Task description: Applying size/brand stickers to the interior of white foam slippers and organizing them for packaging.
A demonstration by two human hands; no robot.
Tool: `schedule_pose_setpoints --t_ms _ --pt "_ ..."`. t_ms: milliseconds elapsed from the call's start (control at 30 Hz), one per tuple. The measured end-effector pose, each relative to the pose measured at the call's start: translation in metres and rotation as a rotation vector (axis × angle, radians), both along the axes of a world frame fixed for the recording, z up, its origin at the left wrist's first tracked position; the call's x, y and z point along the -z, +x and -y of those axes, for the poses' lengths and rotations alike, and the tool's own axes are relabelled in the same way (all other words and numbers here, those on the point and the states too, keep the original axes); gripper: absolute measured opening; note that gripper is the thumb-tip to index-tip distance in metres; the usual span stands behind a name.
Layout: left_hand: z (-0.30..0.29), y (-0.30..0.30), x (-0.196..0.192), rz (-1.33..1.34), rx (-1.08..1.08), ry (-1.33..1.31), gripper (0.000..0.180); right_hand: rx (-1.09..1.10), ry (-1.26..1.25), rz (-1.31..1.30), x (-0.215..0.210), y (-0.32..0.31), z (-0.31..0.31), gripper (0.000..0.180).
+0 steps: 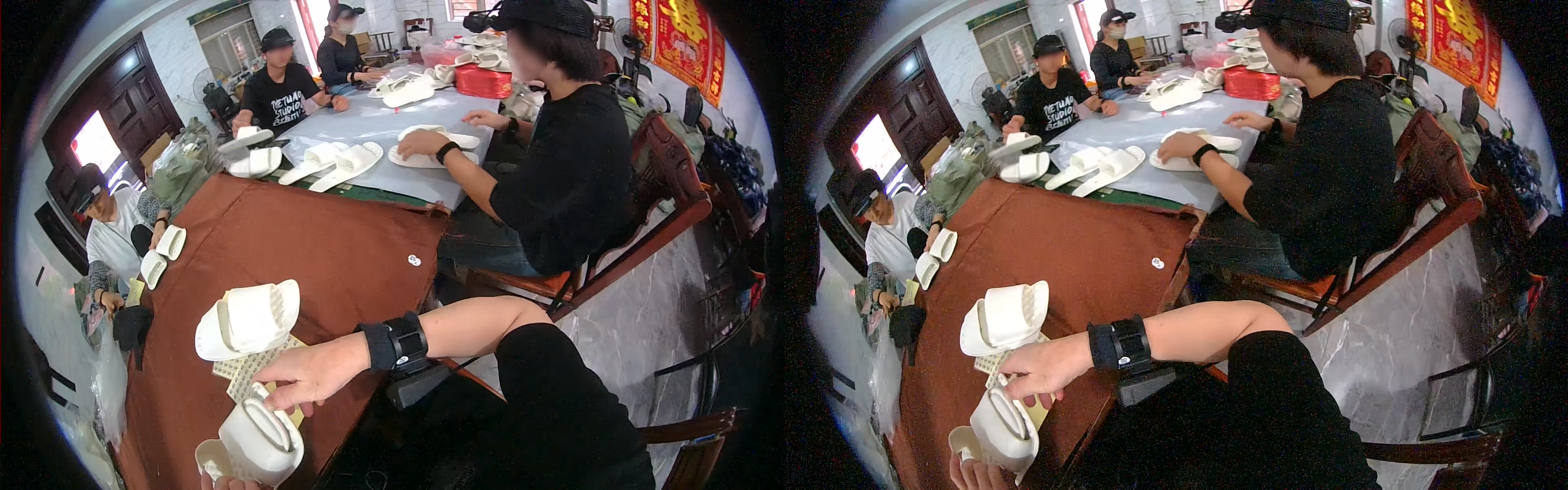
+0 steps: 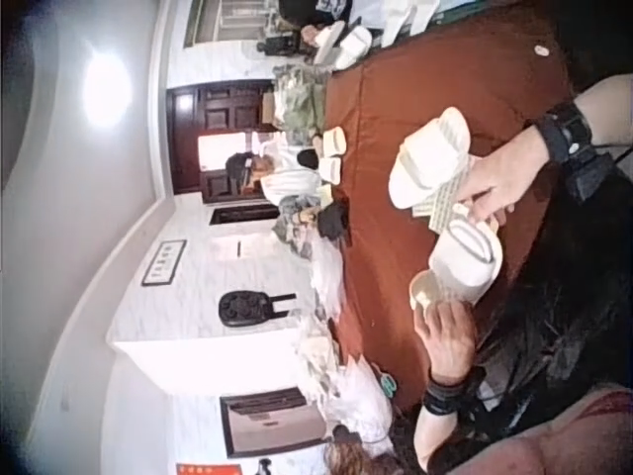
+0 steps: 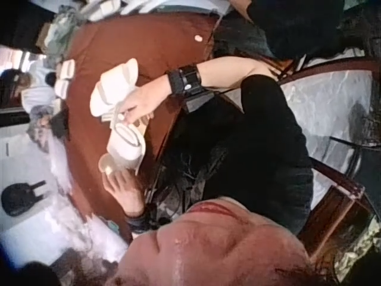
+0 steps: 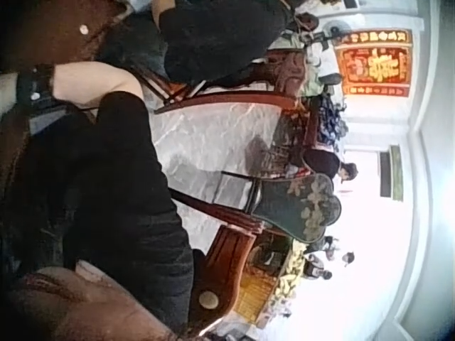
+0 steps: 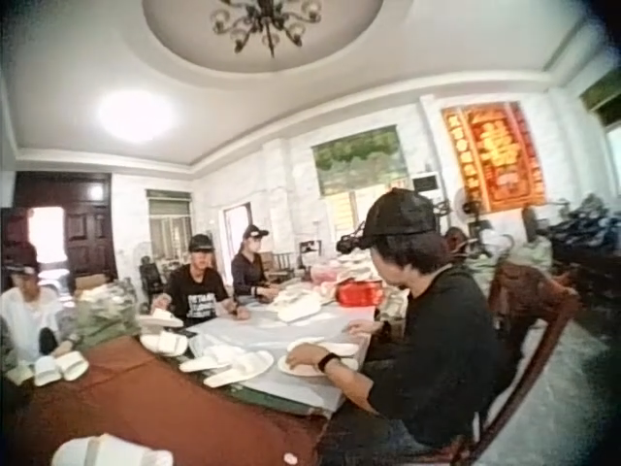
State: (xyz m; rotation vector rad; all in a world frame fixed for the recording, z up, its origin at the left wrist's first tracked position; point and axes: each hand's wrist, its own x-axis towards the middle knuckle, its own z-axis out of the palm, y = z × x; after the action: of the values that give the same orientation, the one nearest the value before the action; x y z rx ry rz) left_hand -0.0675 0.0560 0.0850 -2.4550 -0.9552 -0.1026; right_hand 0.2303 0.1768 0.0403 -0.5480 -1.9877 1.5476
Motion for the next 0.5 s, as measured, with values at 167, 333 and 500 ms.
schedule_pose_setpoints --t_ms 167,333,500 --pt "0.008 0.007 -0.006 -0.013 0.009 0.004 0.025 -0.040 -0.188 -0.056 -0.003 0.000 0.009 0.038" --pt "0.007 0.011 0.000 -0.077 0.008 0.051 0.024 0.041 -0.203 -0.128 -0.001 -0.004 0.017 0.036" --pt "0.005 -0.003 0.010 -0.063 0.015 0.109 0.025 0.183 -0.150 -0.083 -0.002 0.008 0.013 0.040"
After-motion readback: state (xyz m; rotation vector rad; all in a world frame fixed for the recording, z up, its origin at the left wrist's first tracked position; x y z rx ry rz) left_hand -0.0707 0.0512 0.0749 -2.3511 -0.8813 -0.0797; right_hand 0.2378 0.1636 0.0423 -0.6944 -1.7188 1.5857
